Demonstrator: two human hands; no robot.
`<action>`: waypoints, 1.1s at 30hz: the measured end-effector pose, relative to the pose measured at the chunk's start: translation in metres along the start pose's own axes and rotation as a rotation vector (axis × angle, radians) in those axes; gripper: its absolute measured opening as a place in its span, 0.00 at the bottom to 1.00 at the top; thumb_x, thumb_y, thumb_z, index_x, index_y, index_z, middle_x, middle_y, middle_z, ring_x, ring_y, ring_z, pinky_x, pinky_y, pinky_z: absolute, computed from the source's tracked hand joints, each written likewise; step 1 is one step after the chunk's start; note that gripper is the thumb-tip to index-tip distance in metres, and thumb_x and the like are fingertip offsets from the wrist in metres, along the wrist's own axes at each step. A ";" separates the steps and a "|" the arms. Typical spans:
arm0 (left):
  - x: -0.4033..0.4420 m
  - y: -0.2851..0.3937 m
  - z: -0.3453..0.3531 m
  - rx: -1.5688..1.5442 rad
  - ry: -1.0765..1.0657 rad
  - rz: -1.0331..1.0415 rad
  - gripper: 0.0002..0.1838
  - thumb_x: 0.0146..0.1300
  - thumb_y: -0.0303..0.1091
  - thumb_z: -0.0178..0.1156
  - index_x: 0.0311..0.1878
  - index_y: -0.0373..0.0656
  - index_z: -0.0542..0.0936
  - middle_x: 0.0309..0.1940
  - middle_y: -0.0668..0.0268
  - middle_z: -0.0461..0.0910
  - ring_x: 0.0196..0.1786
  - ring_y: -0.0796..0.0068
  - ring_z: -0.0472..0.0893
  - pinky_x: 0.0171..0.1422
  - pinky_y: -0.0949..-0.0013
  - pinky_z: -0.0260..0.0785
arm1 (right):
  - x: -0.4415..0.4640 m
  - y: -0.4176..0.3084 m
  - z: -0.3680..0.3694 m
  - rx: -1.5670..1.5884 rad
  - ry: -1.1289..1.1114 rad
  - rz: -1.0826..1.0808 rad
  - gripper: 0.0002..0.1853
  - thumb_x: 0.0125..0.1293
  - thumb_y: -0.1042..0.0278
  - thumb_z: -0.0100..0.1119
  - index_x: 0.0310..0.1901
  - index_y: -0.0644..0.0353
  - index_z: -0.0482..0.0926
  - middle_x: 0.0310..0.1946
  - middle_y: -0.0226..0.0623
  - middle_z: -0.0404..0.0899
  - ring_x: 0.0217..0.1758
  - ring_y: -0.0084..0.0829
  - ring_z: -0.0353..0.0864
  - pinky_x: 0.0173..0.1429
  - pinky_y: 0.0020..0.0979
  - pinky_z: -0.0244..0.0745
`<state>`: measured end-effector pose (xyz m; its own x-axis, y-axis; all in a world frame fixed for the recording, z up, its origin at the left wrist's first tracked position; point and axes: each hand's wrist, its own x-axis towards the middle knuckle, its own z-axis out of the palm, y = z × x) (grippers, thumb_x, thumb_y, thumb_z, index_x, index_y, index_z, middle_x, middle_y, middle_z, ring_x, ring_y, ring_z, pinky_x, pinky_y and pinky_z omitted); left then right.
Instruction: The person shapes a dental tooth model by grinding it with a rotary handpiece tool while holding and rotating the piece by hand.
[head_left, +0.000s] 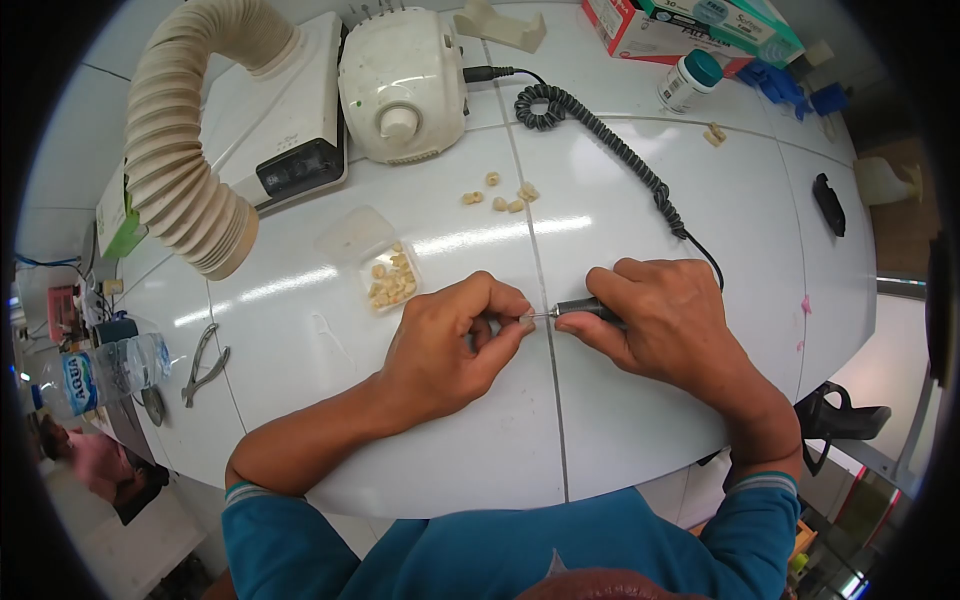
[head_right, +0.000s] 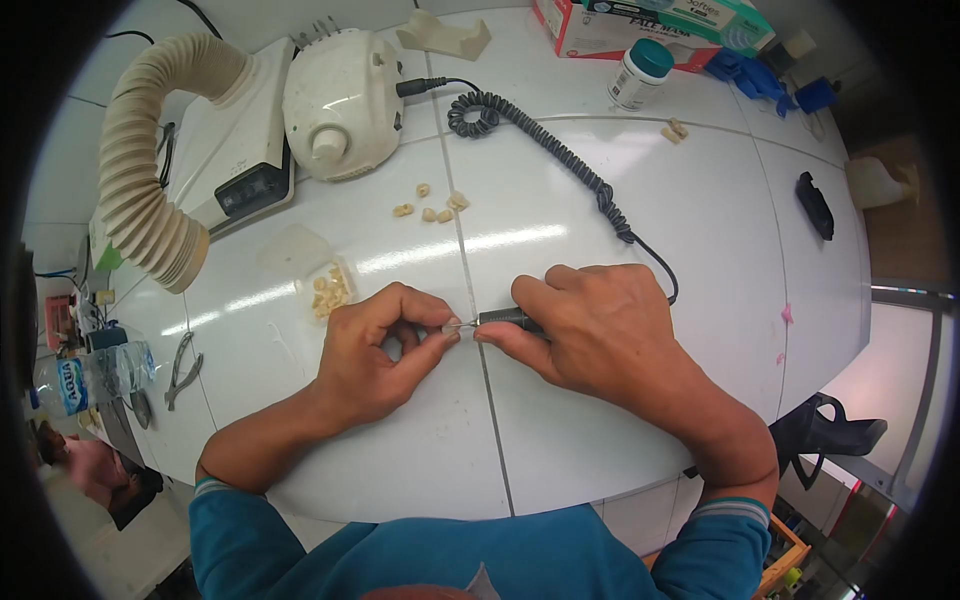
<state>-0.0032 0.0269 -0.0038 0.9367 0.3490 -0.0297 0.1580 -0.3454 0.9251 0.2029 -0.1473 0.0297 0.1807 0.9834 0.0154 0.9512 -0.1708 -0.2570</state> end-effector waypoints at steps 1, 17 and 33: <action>0.000 0.001 0.000 0.005 -0.003 -0.009 0.09 0.70 0.19 0.75 0.51 0.33 0.86 0.47 0.59 0.93 0.38 0.82 0.87 0.40 0.76 0.78 | 0.000 0.000 0.000 -0.002 -0.002 0.001 0.29 0.75 0.32 0.70 0.31 0.53 0.84 0.19 0.33 0.81 0.20 0.40 0.84 0.24 0.43 0.70; 0.000 0.001 0.000 0.006 -0.001 -0.014 0.09 0.70 0.20 0.75 0.51 0.33 0.86 0.47 0.59 0.93 0.38 0.81 0.88 0.41 0.76 0.79 | 0.001 0.001 -0.003 0.000 -0.053 0.012 0.29 0.76 0.33 0.69 0.32 0.53 0.86 0.20 0.35 0.83 0.21 0.42 0.84 0.26 0.43 0.70; 0.001 -0.003 0.004 -0.021 0.064 0.058 0.08 0.72 0.24 0.75 0.48 0.35 0.85 0.40 0.60 0.92 0.30 0.77 0.86 0.33 0.72 0.77 | 0.001 0.004 -0.002 -0.006 -0.050 0.007 0.29 0.76 0.32 0.69 0.32 0.54 0.85 0.20 0.35 0.83 0.21 0.42 0.84 0.26 0.44 0.70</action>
<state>-0.0013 0.0253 -0.0078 0.9220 0.3843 0.0475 0.0971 -0.3481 0.9324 0.2072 -0.1475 0.0309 0.1750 0.9839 -0.0348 0.9514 -0.1781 -0.2513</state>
